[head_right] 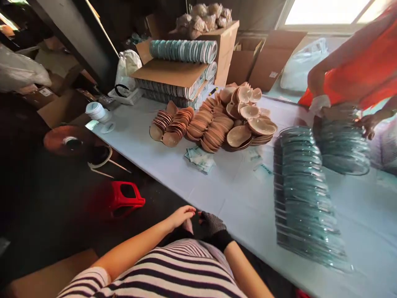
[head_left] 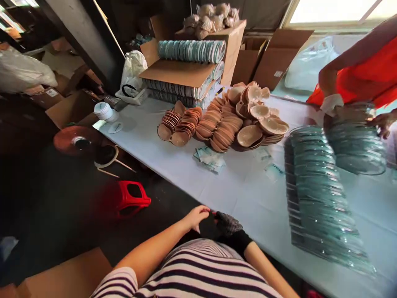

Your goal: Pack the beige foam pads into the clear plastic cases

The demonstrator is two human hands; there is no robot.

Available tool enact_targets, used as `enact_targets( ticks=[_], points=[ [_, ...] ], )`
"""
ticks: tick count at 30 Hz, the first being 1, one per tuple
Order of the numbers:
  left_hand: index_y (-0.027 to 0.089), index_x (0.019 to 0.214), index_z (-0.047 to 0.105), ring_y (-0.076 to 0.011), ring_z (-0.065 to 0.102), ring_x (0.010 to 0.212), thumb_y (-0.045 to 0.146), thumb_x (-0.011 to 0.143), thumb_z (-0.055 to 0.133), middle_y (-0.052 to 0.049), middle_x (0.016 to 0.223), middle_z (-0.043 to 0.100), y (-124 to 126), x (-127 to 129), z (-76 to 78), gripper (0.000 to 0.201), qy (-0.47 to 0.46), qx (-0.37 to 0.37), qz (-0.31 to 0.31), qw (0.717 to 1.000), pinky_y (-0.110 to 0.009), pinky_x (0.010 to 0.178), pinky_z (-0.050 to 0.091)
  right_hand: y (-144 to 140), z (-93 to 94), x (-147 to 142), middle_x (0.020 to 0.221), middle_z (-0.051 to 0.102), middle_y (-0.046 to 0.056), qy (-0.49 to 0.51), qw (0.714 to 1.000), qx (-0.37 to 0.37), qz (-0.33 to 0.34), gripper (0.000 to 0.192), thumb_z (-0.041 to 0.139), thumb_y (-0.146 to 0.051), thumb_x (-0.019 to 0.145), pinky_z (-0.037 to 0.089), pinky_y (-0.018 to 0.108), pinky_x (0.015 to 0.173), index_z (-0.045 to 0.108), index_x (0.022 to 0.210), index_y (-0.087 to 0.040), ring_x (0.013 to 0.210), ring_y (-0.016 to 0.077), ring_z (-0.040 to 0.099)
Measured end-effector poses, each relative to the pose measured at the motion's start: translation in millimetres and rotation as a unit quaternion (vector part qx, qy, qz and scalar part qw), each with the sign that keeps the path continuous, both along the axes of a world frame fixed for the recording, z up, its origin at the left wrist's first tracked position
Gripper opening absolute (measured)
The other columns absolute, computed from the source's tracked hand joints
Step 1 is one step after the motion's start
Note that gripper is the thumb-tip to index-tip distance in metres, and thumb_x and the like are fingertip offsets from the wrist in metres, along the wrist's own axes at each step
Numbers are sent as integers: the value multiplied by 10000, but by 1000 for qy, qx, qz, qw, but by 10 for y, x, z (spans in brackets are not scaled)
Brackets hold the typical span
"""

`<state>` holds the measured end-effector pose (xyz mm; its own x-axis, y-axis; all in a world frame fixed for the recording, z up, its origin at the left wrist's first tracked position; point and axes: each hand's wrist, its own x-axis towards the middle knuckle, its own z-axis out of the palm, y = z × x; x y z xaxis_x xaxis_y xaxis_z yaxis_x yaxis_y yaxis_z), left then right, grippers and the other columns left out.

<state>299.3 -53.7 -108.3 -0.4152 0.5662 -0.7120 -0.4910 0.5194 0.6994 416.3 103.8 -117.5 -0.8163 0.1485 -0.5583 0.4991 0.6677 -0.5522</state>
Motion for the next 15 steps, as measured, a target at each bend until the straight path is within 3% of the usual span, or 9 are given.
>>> enact_targets(
  ticks=[3, 6, 11, 15],
  points=[
    [196, 1090, 678, -237, 626, 1066, 382, 789, 652, -100, 1138, 704, -378, -460, 59, 355, 5, -16, 72, 997, -378, 960, 430, -278, 158, -519, 1207, 723, 66, -55, 996, 21, 61, 428, 573, -295, 869, 525, 340, 877, 657, 1289, -312, 1082, 262, 692],
    [205, 1107, 662, -236, 628, 1079, 465, 789, 649, -112, 1179, 690, -470, -813, 16, 412, 5, -13, 116, 993, -357, 932, 428, -318, 162, -880, 1202, 722, 73, -43, 997, 20, 64, 400, 553, -332, 894, 515, 330, 869, 664, 1276, -294, 1071, 258, 689],
    [222, 1123, 659, -222, 634, 1075, 474, 789, 659, -101, 1195, 684, -364, -1363, -129, 418, 2, 10, 96, 995, -327, 908, 422, -10, -84, -1426, 1298, 668, 91, 22, 998, 48, 16, 438, 512, -338, 921, 487, 355, 963, 613, 1339, -254, 1151, 248, 638],
    [211, 1117, 656, -223, 631, 1079, 429, 802, 654, -106, 1203, 683, -302, -1905, -174, 383, -2, -37, 71, 997, -338, 912, 422, 428, -289, -2017, 1482, 488, 178, 84, 974, 185, -96, 583, 573, -353, 881, 400, 450, 1074, 517, 1426, -154, 1333, 319, 466]
  ],
)
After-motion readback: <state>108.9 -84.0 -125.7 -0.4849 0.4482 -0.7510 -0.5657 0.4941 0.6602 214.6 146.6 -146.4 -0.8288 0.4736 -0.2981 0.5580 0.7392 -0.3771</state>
